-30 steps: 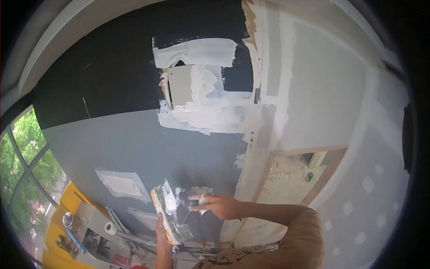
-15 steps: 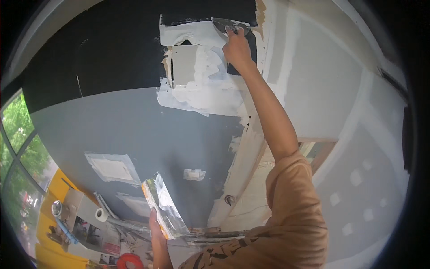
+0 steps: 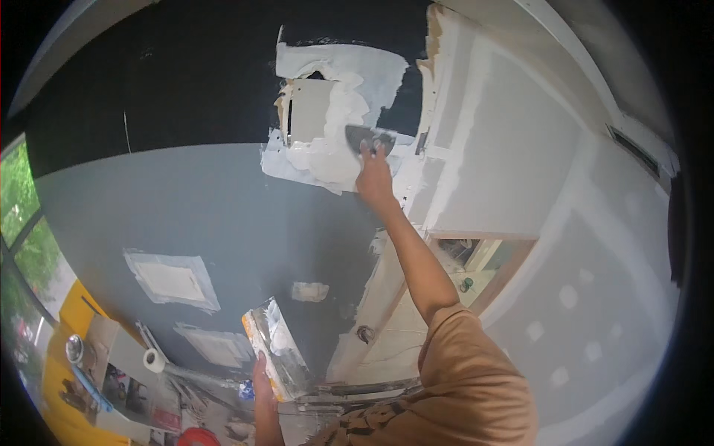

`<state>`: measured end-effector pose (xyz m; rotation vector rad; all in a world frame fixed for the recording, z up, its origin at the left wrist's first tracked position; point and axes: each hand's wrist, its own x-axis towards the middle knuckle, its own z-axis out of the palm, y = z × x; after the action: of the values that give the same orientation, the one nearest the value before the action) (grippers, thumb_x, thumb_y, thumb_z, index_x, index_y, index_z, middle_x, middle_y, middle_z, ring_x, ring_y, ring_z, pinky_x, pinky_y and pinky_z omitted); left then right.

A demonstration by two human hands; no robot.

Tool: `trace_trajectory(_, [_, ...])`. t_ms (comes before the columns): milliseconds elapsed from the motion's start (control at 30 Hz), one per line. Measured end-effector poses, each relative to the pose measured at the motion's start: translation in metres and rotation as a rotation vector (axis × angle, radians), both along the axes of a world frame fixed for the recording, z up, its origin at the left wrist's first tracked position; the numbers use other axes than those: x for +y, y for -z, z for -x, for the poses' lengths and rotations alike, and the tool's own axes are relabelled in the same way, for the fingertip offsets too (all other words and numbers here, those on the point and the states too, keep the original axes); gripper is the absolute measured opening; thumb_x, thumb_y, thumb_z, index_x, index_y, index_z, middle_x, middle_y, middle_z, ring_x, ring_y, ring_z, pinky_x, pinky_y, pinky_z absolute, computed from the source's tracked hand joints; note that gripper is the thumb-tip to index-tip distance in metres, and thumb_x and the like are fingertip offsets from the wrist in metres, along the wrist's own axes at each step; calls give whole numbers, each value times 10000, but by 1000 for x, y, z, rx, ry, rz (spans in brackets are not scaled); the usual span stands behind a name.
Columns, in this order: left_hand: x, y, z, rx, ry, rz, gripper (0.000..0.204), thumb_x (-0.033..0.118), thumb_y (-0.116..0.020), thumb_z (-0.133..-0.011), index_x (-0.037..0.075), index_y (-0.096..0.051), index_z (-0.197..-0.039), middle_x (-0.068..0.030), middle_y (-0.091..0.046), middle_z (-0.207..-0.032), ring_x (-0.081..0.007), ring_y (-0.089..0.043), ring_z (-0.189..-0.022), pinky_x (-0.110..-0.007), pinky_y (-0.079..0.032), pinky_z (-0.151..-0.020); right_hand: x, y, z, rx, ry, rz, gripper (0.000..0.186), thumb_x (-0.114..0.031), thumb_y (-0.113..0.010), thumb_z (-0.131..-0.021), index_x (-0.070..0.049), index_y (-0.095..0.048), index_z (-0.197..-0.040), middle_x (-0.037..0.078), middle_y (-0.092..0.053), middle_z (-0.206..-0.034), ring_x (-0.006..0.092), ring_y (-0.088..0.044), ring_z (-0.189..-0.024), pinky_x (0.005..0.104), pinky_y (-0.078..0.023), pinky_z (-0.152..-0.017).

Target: Applying and smoothing plaster or joint compound onto a drywall surface and ceiling using a putty knife and hawk.

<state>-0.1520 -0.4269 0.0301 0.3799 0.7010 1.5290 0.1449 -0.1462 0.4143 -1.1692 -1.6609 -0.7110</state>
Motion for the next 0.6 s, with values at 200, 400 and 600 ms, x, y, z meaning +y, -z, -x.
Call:
trace_trajectory(200, [14, -30, -14, -25, 110, -38, 579, 474, -477, -1052, 53, -469, -1449, -136, -622, -1303, -290, -646, -1124, -453, -527, -985, -95, 81, -19, -100, -170, 188, 693, 81, -548, -782, -39, -468, -1460, 345, -425, -1397, 537, -454, -1277, 532, -427, -1067])
trace_trajectory(400, [14, -42, -23, -53, 223, -38, 598, 487, -490, -1046, 43, -451, -1444, -152, -603, -1314, -306, -633, -1153, -455, -541, -962, -293, 191, 38, -131, -852, 682, 726, 99, -523, -843, -148, -450, -1522, 186, -412, -1526, 392, -480, -1350, 450, -439, -1091])
trace_trajectory(600, [7, -74, -48, -38, 223, -66, 555, 504, -473, -1049, 64, -520, -1384, -106, -653, -1208, -250, -665, -1045, -416, -564, -904, -306, 254, -43, 87, -755, 858, 725, 103, -494, -823, -136, -470, -1507, 184, -401, -1535, 397, -487, -1334, 446, -474, -1033])
